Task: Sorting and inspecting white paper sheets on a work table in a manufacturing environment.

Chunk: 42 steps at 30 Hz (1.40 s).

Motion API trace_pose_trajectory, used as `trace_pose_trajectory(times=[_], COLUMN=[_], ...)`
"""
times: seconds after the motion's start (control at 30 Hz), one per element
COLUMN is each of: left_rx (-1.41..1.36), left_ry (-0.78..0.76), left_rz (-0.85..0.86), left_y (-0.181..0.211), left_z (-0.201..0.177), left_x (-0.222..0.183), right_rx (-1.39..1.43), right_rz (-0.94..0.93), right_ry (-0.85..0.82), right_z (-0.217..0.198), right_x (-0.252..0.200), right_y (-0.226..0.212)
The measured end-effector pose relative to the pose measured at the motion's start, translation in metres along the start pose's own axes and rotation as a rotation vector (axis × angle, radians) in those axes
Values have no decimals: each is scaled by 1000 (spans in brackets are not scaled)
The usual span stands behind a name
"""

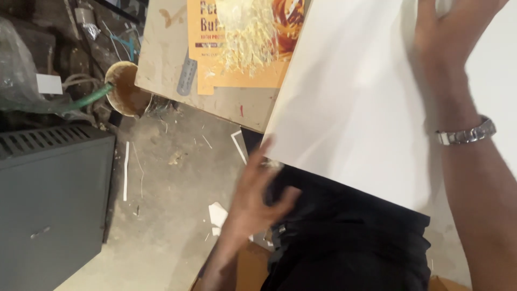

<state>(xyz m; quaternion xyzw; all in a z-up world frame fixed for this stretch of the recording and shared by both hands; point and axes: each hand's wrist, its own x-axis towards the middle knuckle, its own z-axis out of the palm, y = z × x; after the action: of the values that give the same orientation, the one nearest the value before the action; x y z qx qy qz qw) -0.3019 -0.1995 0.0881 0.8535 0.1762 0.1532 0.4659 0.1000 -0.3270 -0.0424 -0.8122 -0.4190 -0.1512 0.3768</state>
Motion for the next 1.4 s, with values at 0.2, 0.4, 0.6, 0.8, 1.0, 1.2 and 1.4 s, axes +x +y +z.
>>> trace_pose_trajectory(times=[0.2, 0.4, 0.6, 0.8, 1.0, 1.2, 1.4], left_rx=[428, 318, 61, 23, -21, 420, 270], left_ry=[-430, -551, -577, -506, -457, -92, 283], left_rz=[305, 203, 48, 45, 60, 582, 719], left_y=[34, 39, 47, 37, 39, 51, 58], left_z=[55, 51, 34, 32, 37, 48, 59], left_x=[60, 73, 90, 85, 76, 62, 35], right_rx=[261, -61, -294, -358, -373, -536, -436], right_rz=[58, 192, 128, 12, 213, 195, 115], right_ry=[210, -443, -819, -700, -845, -787, -680], right_z=[-37, -157, -183, -171, -182, -163, -128], right_x=[25, -54, -124, -140, -138, -126, -40], right_y=[-25, -93, -137, -150, -158, -143, -66])
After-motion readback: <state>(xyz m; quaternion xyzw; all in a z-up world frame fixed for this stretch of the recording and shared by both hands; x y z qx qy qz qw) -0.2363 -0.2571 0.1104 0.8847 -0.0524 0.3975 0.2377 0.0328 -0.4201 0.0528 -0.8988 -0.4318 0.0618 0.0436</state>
